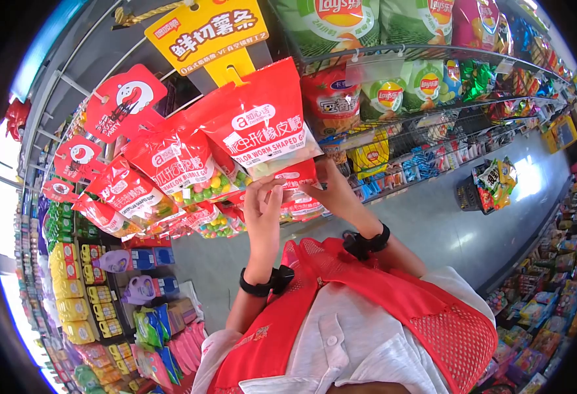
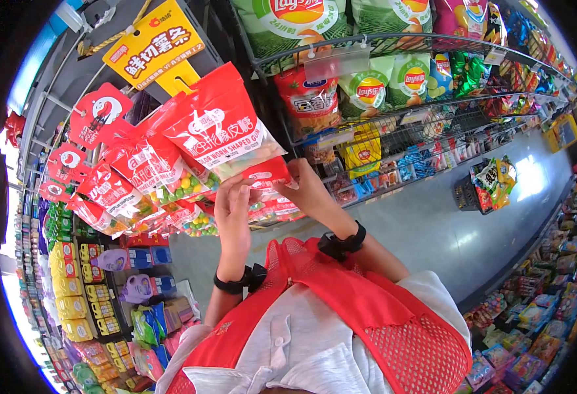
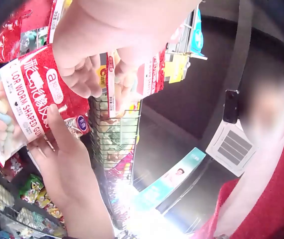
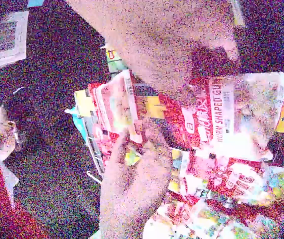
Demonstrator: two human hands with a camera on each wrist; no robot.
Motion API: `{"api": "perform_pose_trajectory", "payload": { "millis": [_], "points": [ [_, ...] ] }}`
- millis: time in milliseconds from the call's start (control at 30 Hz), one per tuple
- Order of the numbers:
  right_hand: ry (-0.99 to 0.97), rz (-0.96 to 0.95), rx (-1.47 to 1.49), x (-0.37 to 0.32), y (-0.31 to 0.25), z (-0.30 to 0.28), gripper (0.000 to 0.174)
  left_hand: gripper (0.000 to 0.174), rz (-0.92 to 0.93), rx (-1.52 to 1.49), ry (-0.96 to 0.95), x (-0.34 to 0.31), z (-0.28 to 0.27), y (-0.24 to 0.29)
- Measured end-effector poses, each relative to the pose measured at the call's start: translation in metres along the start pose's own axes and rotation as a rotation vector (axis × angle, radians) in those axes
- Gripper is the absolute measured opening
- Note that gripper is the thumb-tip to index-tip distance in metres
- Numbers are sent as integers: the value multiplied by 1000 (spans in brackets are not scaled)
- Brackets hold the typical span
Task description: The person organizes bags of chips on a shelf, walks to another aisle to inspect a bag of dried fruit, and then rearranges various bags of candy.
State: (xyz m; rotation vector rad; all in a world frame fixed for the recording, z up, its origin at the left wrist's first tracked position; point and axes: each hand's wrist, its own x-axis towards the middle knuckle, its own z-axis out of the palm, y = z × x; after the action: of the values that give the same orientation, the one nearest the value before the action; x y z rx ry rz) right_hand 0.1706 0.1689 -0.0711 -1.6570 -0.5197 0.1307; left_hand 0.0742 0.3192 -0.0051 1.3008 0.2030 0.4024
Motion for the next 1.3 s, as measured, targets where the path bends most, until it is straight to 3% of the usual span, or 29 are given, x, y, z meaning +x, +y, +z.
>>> {"api": "perform_pose_trajectory", "payload": {
  "millis": [200,300,467,667,767,867,1000,1067,1200,1300],
  "points": [
    [-174,94,40,0,3,-4,41,32,-33,-26,-12,-4,5,8],
    [-167,-48,-37,2,17,-1,43,36,-71,-207,-29,0,12,22],
    [-47,-41,62,-3,25,3,47,40,-138,-435,-92,-2,17,29],
    [-164,56,6,-5,0,-12,50,38,-68,-505,-257,0,6,9],
    [-221,50,-33,-3,-3,-15,52,48,-126,-512,-186,-1,7,11],
    [-240,8,-33,-4,1,-15,53,53,-99,-443,-230,-4,15,24],
    [-270,8,27,-9,0,-9,46,54,-139,-468,38,-11,30,35],
    [-277,-4,-106,-9,-1,-10,43,53,-149,-494,148,-12,32,34],
    [-228,-74,-116,-9,17,0,40,45,-193,-527,205,-13,46,43],
    [-186,-100,-18,-10,24,3,37,34,-201,-632,-79,-11,30,37]
  ]
}}
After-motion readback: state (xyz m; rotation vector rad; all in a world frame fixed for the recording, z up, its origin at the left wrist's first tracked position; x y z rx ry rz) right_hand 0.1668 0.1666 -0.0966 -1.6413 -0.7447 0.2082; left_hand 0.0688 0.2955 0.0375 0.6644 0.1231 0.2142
